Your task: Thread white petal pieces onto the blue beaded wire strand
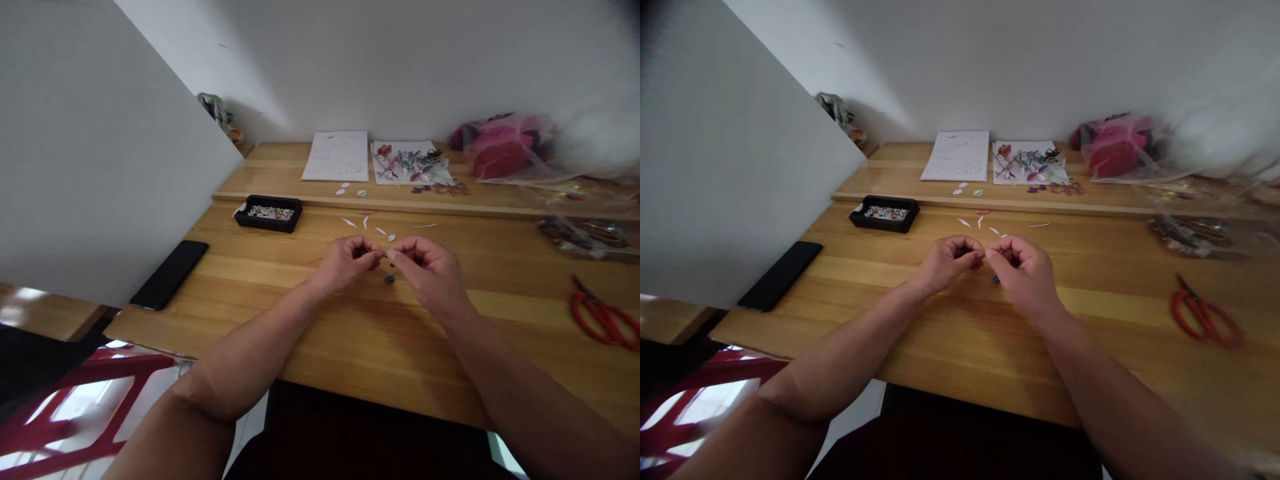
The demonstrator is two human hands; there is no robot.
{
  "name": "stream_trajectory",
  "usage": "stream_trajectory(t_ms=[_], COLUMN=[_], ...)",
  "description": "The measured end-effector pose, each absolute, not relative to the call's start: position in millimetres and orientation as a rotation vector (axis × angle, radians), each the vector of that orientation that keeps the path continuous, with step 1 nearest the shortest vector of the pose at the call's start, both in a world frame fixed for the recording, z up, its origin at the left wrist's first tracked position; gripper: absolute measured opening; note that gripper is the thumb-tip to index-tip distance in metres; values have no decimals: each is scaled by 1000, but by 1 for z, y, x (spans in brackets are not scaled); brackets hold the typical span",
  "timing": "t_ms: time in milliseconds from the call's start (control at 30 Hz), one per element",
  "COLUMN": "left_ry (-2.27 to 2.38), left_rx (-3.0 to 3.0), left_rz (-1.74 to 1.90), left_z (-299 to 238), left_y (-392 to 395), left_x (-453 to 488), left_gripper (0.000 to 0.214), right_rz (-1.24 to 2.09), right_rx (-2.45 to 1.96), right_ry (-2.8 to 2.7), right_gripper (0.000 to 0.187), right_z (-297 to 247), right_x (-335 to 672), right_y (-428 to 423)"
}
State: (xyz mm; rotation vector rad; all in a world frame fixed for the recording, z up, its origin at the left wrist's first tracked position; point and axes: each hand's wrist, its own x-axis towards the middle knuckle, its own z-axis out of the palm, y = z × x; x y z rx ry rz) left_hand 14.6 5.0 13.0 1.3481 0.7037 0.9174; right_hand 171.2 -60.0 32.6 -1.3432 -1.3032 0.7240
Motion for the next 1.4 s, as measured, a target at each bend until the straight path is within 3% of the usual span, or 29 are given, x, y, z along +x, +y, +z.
stream_trajectory(t_ms=[267, 567, 767, 1000, 1200, 1400], left_ry=[545, 664, 886, 795, 546, 601], left_rx=[1372, 1286, 1491, 1647, 1475, 1284], left_rz=[848, 1111, 1194, 930, 859, 1068], left_z=[15, 8, 7, 13, 16, 9], left_y=[4, 6, 11, 8, 3, 6], left_x=[8, 14, 13, 10, 7, 12], left_gripper=[30, 27, 13, 9, 22, 30], right_rz=[1048, 1438, 1278, 974, 1170, 1445], right_rx=[-1256, -1204, -1243, -1237, -1186, -1184], right_ry=[-1064, -856, -1023, -1106, -975, -821], right_gripper=[23, 35, 27, 18, 27, 35], right_z=[29, 20, 23, 33, 28, 20], right_x=[183, 161, 156, 175, 182, 170], right_y=[-46, -54, -60, -53, -45, -49])
